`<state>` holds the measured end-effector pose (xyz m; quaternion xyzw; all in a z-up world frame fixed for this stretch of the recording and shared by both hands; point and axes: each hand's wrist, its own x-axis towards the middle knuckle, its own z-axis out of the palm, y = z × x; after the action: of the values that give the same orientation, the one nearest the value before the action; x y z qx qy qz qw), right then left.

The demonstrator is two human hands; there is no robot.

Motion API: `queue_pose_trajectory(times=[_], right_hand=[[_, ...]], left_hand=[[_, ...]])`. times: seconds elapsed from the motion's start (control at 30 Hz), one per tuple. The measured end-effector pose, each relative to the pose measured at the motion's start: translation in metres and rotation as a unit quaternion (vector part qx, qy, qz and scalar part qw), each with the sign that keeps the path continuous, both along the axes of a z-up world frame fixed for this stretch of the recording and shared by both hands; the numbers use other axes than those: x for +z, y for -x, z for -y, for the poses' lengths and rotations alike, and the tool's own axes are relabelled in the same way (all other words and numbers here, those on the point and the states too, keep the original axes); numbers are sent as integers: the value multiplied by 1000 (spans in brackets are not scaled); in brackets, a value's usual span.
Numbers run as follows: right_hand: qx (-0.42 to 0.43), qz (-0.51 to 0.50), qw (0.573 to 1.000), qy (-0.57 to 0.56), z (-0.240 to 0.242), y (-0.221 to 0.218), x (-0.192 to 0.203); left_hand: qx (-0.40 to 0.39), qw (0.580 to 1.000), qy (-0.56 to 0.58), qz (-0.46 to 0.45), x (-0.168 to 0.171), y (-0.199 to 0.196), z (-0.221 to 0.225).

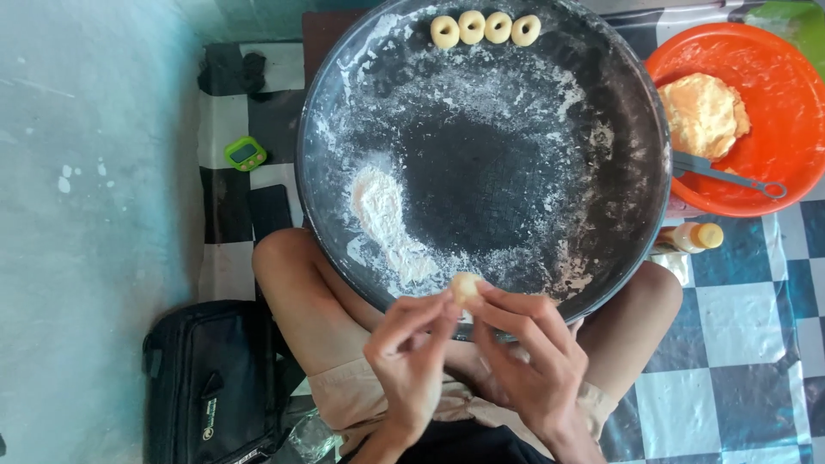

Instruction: Shaping small pieces of dough into rings by rolling them between hands and on a tray.

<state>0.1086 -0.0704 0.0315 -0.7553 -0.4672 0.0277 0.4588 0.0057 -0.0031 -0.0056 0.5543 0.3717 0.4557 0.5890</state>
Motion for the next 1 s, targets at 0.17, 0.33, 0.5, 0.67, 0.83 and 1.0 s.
queue_pose_trajectory(times=[0.17,0.33,0.5,0.67,0.83,1.0], right_hand=[[12,-233,972,-21,7,-8,1],[-4,-380,919,-108,4,0,-12],[-70,-380,911,-147,3,15,-28],[-78,-274,949,-131,0,26,-37],[5,-199,978,-69,8,23,-50],[12,-309,948,-71,5,-15,-23]], left_hand=[[-34,990,2,140,-4,-1,1],[-42,993,50,96,11,-1,2],[-45,995,36,81,6,-4,3],[-41,979,159,117,-8,-6,12],[-36,972,168,163,-16,-3,5],[-77,955,204,200,-13,3,-8]])
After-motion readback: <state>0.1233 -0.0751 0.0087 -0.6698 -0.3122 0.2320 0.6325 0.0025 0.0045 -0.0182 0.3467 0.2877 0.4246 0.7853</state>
